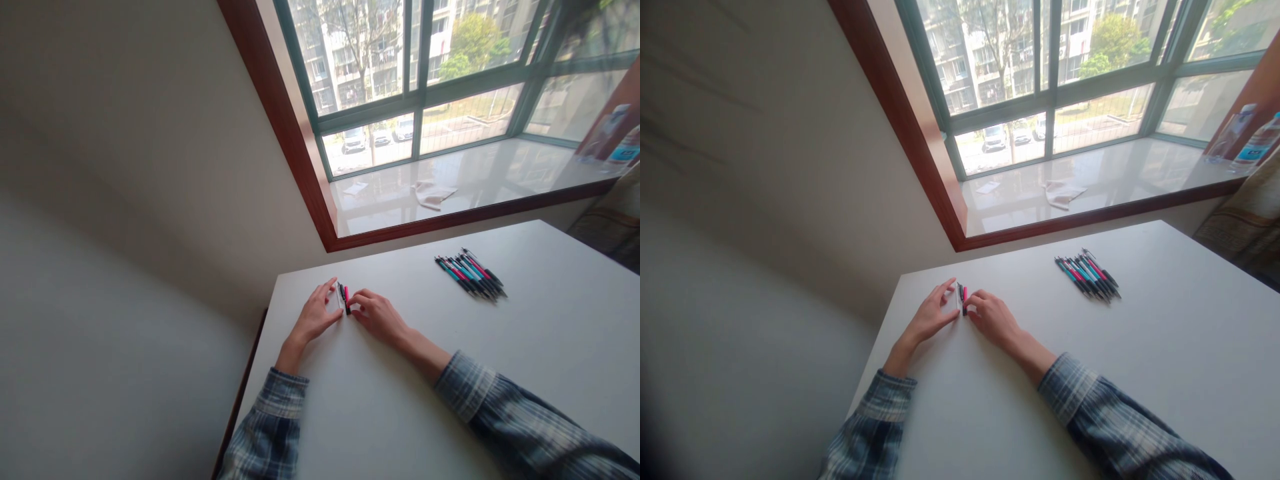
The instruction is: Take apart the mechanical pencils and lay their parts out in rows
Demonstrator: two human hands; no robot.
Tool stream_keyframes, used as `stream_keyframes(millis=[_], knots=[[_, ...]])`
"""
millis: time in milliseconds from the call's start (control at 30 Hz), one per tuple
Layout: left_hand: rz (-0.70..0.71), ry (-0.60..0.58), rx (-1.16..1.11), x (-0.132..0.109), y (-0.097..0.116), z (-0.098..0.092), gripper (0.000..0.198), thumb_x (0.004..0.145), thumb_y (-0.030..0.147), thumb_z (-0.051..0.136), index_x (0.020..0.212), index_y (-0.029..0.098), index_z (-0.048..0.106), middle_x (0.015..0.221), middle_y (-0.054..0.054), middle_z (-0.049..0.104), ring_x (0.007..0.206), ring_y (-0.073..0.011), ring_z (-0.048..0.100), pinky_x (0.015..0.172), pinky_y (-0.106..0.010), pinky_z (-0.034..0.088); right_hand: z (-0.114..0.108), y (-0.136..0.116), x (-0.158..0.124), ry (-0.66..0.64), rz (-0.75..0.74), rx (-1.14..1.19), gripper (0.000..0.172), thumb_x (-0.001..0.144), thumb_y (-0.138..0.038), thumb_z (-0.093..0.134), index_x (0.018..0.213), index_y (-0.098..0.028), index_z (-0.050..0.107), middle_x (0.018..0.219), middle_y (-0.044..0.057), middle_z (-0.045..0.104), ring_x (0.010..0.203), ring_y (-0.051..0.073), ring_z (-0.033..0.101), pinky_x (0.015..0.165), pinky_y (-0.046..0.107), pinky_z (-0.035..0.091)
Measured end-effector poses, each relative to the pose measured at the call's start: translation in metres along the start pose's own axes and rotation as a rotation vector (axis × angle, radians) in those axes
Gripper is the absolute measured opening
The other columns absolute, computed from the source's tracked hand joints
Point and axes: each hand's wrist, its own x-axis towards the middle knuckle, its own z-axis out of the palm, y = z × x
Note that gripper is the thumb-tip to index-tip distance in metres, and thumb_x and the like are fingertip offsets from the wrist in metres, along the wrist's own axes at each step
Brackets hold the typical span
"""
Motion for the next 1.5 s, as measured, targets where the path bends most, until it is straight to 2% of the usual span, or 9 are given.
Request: stream_keyframes(millis=[167,300,800,1000,1267,1500], knots=[[-0.012,0.018,-0.013,0.002,-0.003,0.002,0.075,0.079,0.025,0.069,0.151,0.023,0.049,0.128,-0.008,0.064,0.096,-0.0197,0.063,0.093,-0.035,0.055,-0.001,-0.002,0.003,0.001,0.017,-0.019,0.021,0.092,-0.019,0.07,0.112,-0.025,0.073,0.114,0.003,0.072,0.081,0.015,0.068,0.081,0.027,0.051],[-0.019,0.025,-0.024,0.003,-0.005,0.002,0.074,0.079,0.027,0.069,0.151,0.023,0.05,0.126,-0.008,0.065,0.087,-0.0178,0.06,0.092,-0.036,0.055,-0.003,-0.008,0.005,-0.01,0.047,-0.056,0.027,0.088,-0.026,0.078,0.115,-0.026,0.072,0.118,0.004,0.071,0.082,0.016,0.068,0.08,0.028,0.051],[-0.018,0.065,-0.003,0.003,0.001,0.004,0.071,0.081,0.028,0.07,0.149,0.026,0.051,0.126,-0.006,0.067,0.085,-0.0168,0.06,0.09,-0.033,0.055,-0.002,-0.009,0.009,0.0,0.104,-0.09,0.022,0.093,-0.02,0.065,0.113,-0.028,0.073,0.119,0.001,0.074,0.083,0.016,0.068,0.077,0.027,0.049],[-0.007,0.117,0.061,0.003,0.003,0.01,0.07,0.084,0.028,0.069,0.151,0.028,0.048,0.128,-0.005,0.065,0.094,-0.0196,0.063,0.09,-0.033,0.054,-0.002,-0.011,0.008,0.004,0.096,-0.093,0.022,0.095,-0.021,0.063,0.113,-0.029,0.072,0.119,0.002,0.073,0.086,0.017,0.069,0.078,0.027,0.049],[-0.064,0.168,0.082,0.006,0.008,0.014,0.062,0.085,0.024,0.066,0.145,0.025,0.053,0.12,-0.004,0.069,0.08,-0.0171,0.06,0.086,-0.033,0.053,-0.002,-0.014,0.009,0.002,0.103,-0.1,0.024,0.096,-0.022,0.061,0.115,-0.028,0.072,0.118,0.002,0.074,0.084,0.016,0.068,0.076,0.026,0.048],[-0.068,0.183,0.076,0.006,0.01,0.013,0.059,0.085,0.024,0.066,0.143,0.025,0.055,0.118,-0.004,0.07,0.077,-0.016,0.059,0.083,-0.032,0.053,-0.001,-0.013,0.008,0.013,0.106,-0.096,0.025,0.094,-0.022,0.063,0.116,-0.029,0.072,0.118,0.002,0.074,0.086,0.017,0.068,0.079,0.027,0.048]])
